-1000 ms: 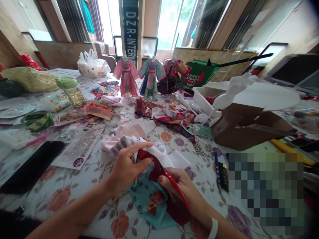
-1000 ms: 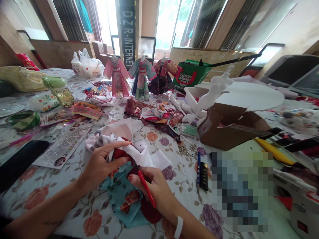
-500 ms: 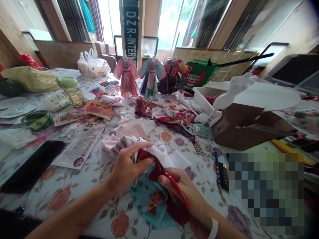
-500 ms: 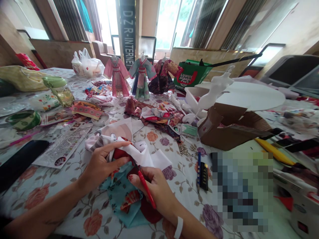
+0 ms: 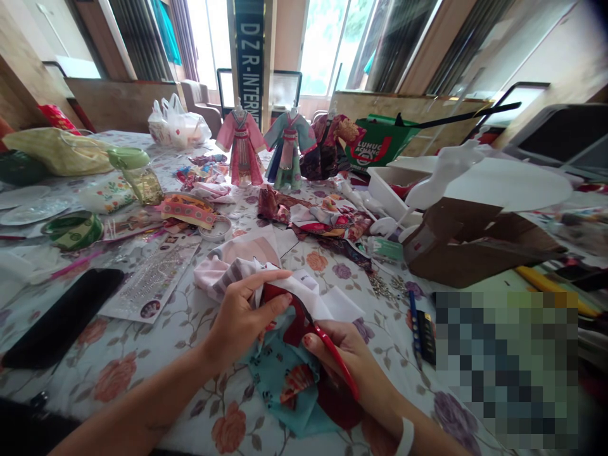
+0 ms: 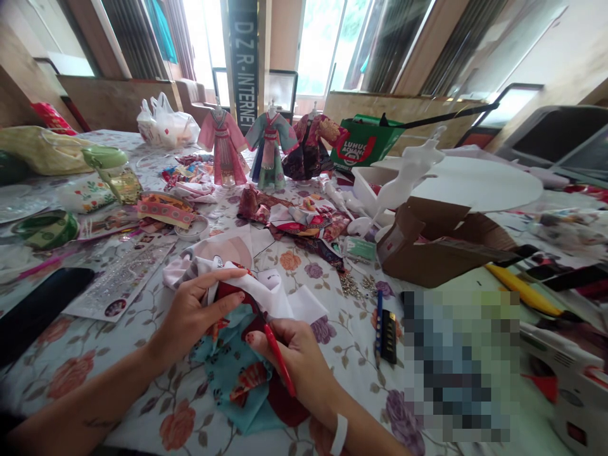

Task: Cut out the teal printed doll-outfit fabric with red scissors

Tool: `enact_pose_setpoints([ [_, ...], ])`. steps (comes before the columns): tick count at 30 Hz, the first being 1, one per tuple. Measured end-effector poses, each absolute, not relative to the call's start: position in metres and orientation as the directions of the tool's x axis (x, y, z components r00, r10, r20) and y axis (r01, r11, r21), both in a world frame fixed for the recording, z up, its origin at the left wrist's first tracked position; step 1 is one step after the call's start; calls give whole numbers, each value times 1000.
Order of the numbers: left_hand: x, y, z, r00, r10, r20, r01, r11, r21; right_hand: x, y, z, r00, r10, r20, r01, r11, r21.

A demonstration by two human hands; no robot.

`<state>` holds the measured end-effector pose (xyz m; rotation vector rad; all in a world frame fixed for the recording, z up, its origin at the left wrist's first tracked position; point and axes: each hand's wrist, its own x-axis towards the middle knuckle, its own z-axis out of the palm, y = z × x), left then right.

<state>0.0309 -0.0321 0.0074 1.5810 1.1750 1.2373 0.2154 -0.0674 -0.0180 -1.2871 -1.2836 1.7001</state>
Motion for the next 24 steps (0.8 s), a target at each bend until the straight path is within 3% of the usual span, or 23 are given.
enact_pose_setpoints([
  [24,32,-30,7,58,984,167,159,-175,972,216,-64,-16,-354,898,-263,47,-264,-964],
])
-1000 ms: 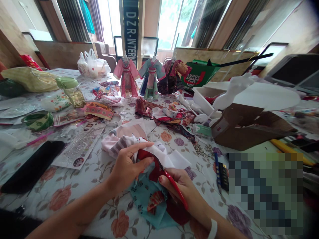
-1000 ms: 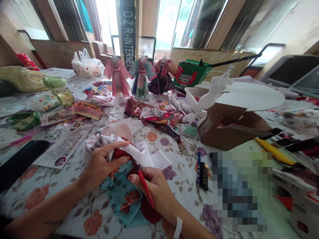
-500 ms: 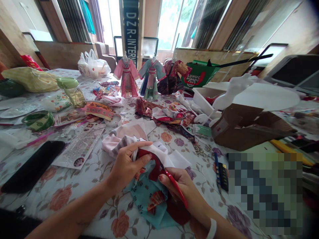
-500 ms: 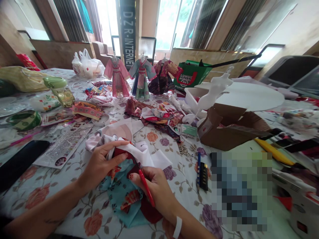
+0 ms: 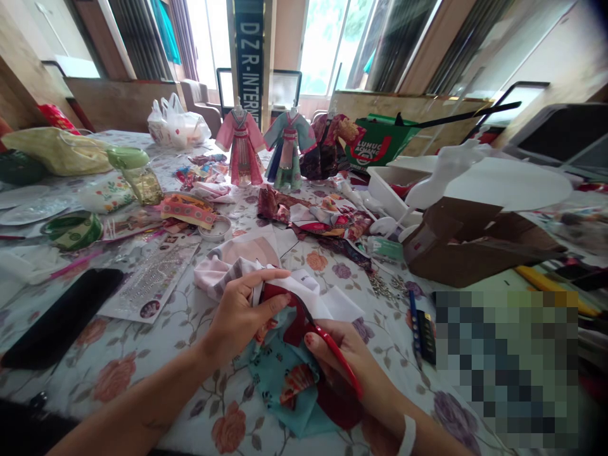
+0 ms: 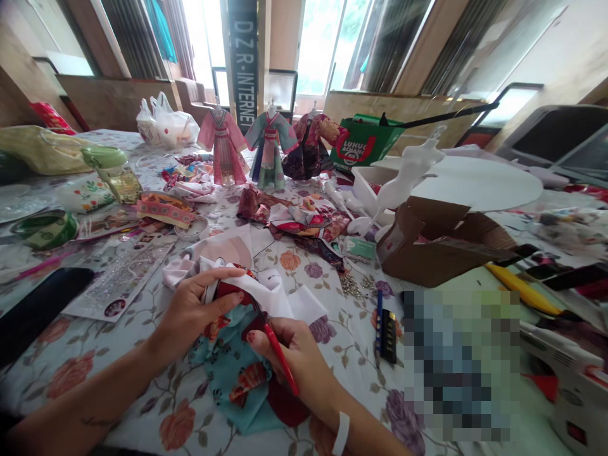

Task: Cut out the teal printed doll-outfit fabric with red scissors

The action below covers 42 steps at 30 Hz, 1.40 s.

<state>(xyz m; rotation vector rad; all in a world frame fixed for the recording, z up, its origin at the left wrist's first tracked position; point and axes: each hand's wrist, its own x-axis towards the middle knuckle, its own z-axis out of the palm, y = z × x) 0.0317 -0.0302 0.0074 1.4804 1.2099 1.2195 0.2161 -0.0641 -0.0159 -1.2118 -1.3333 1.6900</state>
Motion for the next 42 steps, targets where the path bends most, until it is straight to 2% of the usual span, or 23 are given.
enact_pose_setpoints([
  [24,29,-29,3,182,971,155,129,-179,975,218,-63,-15,-382,897,-222,67,-213,-975],
  [42,30,-31,8,172,975,143,122,-165,979,218,-65,-17,-352,906,-234,93,-215,-972],
])
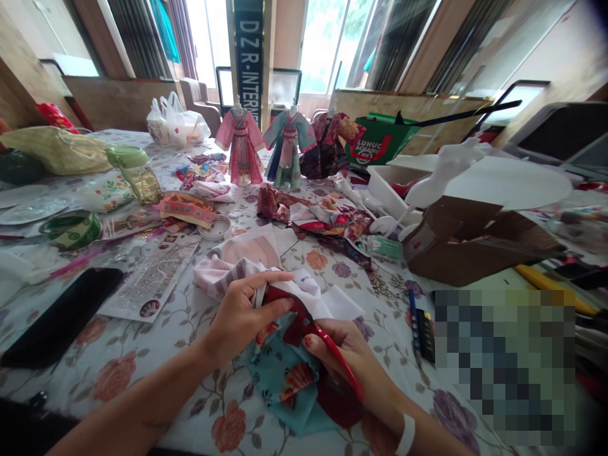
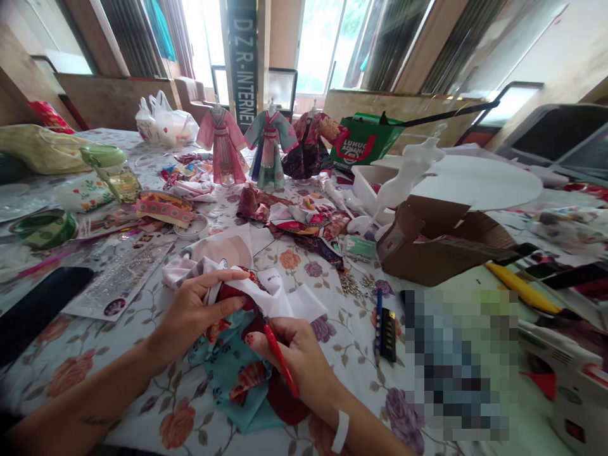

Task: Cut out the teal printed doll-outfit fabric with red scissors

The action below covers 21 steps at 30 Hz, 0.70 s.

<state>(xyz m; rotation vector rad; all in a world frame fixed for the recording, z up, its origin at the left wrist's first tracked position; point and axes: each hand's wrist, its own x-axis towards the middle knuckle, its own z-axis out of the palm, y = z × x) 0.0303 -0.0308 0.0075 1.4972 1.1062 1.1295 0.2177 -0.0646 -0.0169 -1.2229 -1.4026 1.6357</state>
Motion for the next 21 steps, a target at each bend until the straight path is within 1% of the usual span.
enact_pose_setpoints([
  [4,30,-31,8,180,976,119,117,-142,983,218,-64,-15,-355,910,-214,108,-188,-976],
  [12,28,-30,7,181,975,126,123,-150,981,217,-63,-12,-360,910,-207,111,-179,-978],
  [18,29,-31,8,179,979,92,130,-117,985,216,-64,-15,-367,897,-248,69,-239,-969],
  [21,29,-31,9,181,979,91,129,-116,985,217,-64,-16,-370,890,-267,78,-256,-963],
])
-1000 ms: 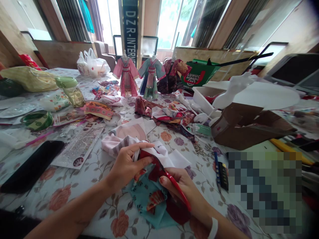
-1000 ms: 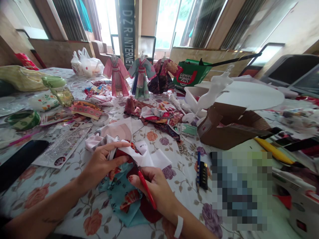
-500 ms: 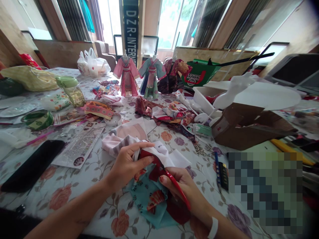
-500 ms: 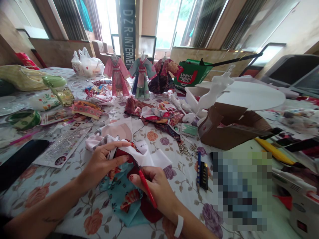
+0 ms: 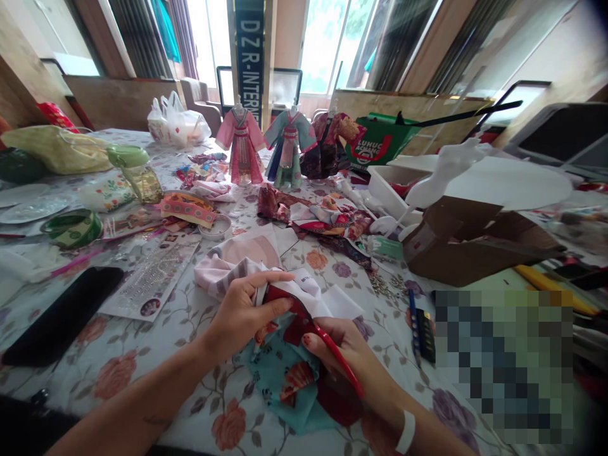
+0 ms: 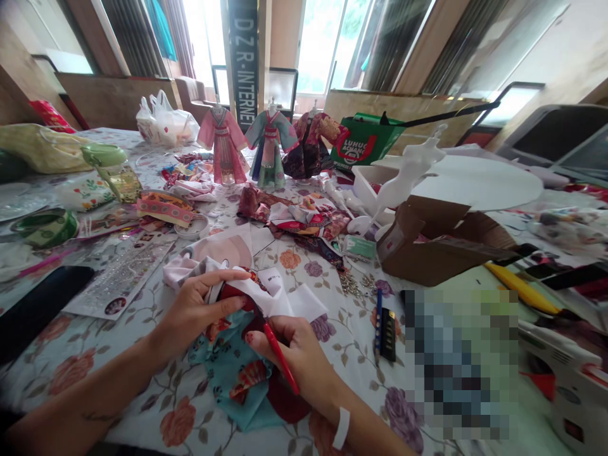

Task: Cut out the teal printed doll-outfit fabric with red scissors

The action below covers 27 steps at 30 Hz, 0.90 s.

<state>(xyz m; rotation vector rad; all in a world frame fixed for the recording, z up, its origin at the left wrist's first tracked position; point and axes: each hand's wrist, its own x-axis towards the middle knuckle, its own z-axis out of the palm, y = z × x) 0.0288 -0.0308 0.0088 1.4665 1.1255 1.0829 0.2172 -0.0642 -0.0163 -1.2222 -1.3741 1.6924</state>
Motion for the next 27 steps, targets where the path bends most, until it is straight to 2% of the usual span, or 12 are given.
enact_pose_setpoints([
  [11,30,-30,9,178,977,115,118,-137,983,217,-63,-15,-383,889,-251,92,-233,-968],
  [18,29,-30,6,190,979,71,116,-94,989,219,-61,-17,-396,889,-229,100,-206,-973],
  [27,30,-30,6,167,981,97,109,-116,987,216,-66,-17,-332,899,-286,86,-273,-958],
])
